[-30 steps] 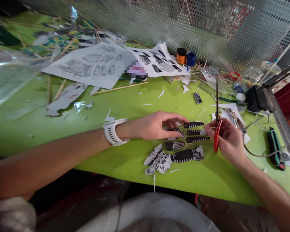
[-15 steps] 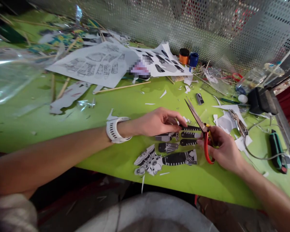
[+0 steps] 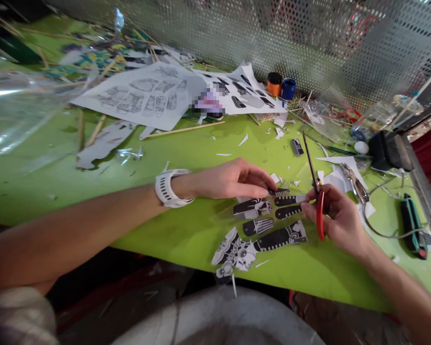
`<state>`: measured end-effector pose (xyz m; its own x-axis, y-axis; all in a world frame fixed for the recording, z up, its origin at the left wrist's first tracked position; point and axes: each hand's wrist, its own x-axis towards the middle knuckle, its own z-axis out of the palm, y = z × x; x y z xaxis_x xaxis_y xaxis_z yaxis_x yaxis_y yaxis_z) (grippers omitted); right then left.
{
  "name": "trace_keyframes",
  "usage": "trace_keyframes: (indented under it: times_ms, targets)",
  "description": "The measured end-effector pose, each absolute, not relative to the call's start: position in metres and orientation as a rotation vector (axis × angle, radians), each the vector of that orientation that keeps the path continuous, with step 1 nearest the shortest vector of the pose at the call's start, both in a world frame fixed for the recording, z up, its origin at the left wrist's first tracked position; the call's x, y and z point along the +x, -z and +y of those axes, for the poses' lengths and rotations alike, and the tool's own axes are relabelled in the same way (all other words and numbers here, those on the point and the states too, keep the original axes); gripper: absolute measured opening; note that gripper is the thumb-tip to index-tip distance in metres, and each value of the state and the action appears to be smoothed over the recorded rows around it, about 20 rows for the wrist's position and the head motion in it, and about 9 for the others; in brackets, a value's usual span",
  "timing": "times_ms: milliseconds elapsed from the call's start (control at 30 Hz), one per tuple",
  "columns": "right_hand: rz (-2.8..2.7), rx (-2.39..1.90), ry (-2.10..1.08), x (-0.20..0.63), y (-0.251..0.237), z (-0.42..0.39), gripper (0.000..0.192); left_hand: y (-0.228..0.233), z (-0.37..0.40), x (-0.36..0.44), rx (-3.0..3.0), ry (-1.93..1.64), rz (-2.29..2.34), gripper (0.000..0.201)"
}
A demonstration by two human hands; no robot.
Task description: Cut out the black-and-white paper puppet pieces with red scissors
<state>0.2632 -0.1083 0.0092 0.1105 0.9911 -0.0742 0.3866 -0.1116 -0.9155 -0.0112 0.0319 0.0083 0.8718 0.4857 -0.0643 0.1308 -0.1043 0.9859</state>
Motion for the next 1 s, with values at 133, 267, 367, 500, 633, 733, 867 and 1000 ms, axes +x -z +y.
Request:
trace_keyframes:
  times_ms: [133, 267, 367, 500, 633, 733, 867, 1000]
  targets:
    - [-1.346, -1.609, -0.99, 0.265, -0.008, -0.109, 0.04, -0.006, 0.028, -0.012, 1.702, -0.36, 0.473, 0.023]
    - [-1.565, -1.714, -0.791, 0.283, -0.018, -0.107, 0.037, -0.007, 0.031, -0.015, 1.804, -0.363, 0.471, 0.03]
    - [-1.883, -1.752, -0.502, 0.302, -0.034, -0.104, 0.039, -0.01, 0.038, -0.019, 1.92, -0.375, 0.485, 0.035]
    - [-2.151, -1.692, -0.344, 0.313, -0.05, -0.102, 0.035, -0.014, 0.043, -0.025, 2.129, -0.349, 0.54, 0.04]
    - [-2.27, -1.656, -0.166, 0.313, -0.045, -0.105, 0.028, -0.014, 0.041, -0.026, 2.296, -0.37, 0.534, 0.039]
    - [-2.32, -1.702, -0.046, 0.312, -0.038, -0.108, 0.029, -0.011, 0.039, -0.024, 2.342, -0.427, 0.451, 0.037]
    - [-2.337, -1.721, -0.014, 0.312, -0.035, -0.11, 0.027, -0.007, 0.036, -0.021, 2.344, -0.437, 0.395, 0.035]
    - [-2.336, -1.732, -0.038, 0.311, -0.036, -0.11, 0.027, -0.001, 0.033, -0.016, 2.236, -0.568, 0.466, 0.022]
